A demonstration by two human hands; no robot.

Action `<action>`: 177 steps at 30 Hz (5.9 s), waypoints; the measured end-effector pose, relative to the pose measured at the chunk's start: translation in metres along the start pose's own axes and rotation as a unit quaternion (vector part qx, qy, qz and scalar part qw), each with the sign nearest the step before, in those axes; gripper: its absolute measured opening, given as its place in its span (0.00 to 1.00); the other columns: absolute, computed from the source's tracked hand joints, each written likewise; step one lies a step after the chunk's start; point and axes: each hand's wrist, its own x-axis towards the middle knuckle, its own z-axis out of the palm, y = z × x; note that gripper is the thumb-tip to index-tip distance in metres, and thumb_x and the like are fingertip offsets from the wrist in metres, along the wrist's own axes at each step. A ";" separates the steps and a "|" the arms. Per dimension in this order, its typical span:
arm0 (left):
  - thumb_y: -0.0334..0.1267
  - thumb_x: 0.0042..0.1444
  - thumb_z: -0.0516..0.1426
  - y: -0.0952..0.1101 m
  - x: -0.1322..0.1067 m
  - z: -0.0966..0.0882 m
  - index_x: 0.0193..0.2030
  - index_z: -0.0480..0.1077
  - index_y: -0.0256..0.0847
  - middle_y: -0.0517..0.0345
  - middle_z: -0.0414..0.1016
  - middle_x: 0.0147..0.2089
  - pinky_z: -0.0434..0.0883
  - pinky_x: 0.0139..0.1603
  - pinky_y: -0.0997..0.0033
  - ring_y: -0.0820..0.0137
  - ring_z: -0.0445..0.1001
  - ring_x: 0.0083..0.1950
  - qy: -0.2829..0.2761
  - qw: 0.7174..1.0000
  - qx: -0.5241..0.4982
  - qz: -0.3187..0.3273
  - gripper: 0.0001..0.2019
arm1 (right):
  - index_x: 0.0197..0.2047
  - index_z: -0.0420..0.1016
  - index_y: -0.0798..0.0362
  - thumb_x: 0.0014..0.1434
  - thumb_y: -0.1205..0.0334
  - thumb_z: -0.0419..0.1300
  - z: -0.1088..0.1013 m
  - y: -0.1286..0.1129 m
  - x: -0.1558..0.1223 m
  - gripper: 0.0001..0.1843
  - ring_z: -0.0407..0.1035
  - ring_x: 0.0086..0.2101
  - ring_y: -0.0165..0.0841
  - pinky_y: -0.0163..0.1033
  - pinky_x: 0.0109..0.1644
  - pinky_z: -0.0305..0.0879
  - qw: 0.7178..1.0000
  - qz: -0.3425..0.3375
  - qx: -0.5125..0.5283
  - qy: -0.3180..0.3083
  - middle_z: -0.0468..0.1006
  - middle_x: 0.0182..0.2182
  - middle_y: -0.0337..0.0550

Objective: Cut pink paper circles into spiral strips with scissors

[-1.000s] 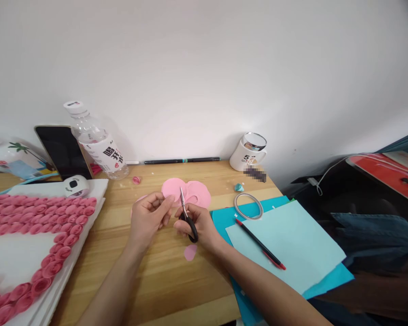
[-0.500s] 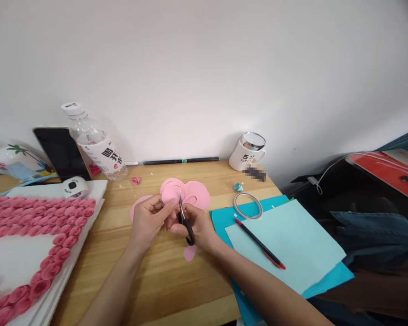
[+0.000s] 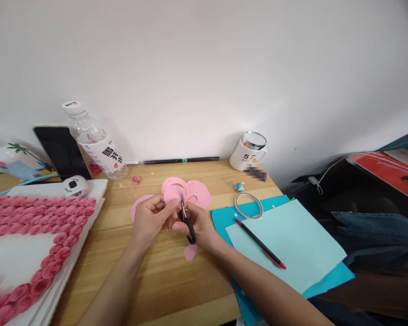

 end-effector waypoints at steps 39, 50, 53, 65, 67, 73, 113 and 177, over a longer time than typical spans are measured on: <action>0.42 0.49 0.61 0.003 -0.001 0.001 0.26 0.67 0.38 0.65 0.67 0.16 0.55 0.13 0.80 0.80 0.60 0.13 0.048 0.997 -0.054 0.031 0.11 | 0.30 0.68 0.54 0.37 0.49 0.72 0.004 -0.003 -0.006 0.24 0.57 0.17 0.24 0.30 0.20 0.53 0.994 0.089 -0.013 0.058 0.66 0.15 0.31; 0.41 0.47 0.62 0.005 -0.003 0.003 0.20 0.66 0.38 0.66 0.63 0.13 0.55 0.13 0.80 0.82 0.56 0.13 0.014 1.000 0.015 0.016 0.13 | 0.29 0.65 0.53 0.39 0.48 0.71 0.002 -0.004 -0.004 0.24 0.56 0.21 0.25 0.32 0.24 0.52 0.998 0.042 -0.026 0.025 0.65 0.20 0.33; 0.42 0.45 0.63 0.006 -0.002 0.002 0.22 0.67 0.38 0.65 0.64 0.14 0.55 0.13 0.80 0.81 0.57 0.13 -0.004 1.000 0.025 0.009 0.12 | 0.28 0.63 0.52 0.38 0.48 0.71 0.001 -0.009 -0.001 0.25 0.57 0.23 0.26 0.33 0.28 0.55 0.999 0.014 -0.031 0.035 0.65 0.22 0.34; 0.41 0.44 0.63 0.008 -0.002 0.001 0.19 0.65 0.38 0.66 0.66 0.15 0.56 0.13 0.80 0.82 0.58 0.13 -0.008 1.000 0.004 -0.007 0.13 | 0.31 0.65 0.52 0.40 0.45 0.70 -0.002 -0.009 -0.001 0.25 0.50 0.20 0.24 0.33 0.25 0.52 0.999 0.016 -0.043 0.027 0.60 0.20 0.31; 0.40 0.44 0.64 0.007 -0.002 0.000 0.19 0.65 0.38 0.66 0.66 0.15 0.56 0.13 0.80 0.82 0.57 0.13 -0.003 1.000 -0.002 -0.009 0.13 | 0.31 0.65 0.52 0.40 0.45 0.70 -0.001 -0.010 -0.001 0.25 0.48 0.20 0.24 0.32 0.24 0.50 0.999 0.018 -0.038 0.027 0.62 0.20 0.31; 0.39 0.48 0.61 0.004 -0.001 0.000 0.20 0.65 0.37 0.66 0.66 0.15 0.54 0.13 0.81 0.83 0.57 0.12 0.005 1.000 -0.016 -0.006 0.12 | 0.31 0.65 0.53 0.38 0.46 0.71 0.000 -0.011 -0.002 0.25 0.51 0.19 0.24 0.31 0.23 0.49 0.998 0.048 -0.033 0.035 0.62 0.19 0.31; 0.40 0.52 0.59 0.001 -0.001 -0.002 0.24 0.68 0.37 0.66 0.67 0.16 0.56 0.13 0.83 0.83 0.58 0.13 -0.016 1.000 0.009 0.013 0.11 | 0.30 0.64 0.53 0.38 0.45 0.71 -0.001 -0.008 0.000 0.27 0.54 0.22 0.25 0.32 0.26 0.54 0.999 0.019 -0.041 0.024 0.60 0.20 0.31; 0.41 0.50 0.60 0.003 -0.001 0.000 0.26 0.67 0.38 0.67 0.64 0.14 0.55 0.13 0.81 0.81 0.58 0.13 0.043 0.998 -0.037 0.031 0.10 | 0.30 0.67 0.54 0.35 0.48 0.72 -0.001 -0.007 -0.003 0.26 0.53 0.19 0.22 0.29 0.21 0.50 0.994 0.086 -0.031 0.054 0.64 0.18 0.30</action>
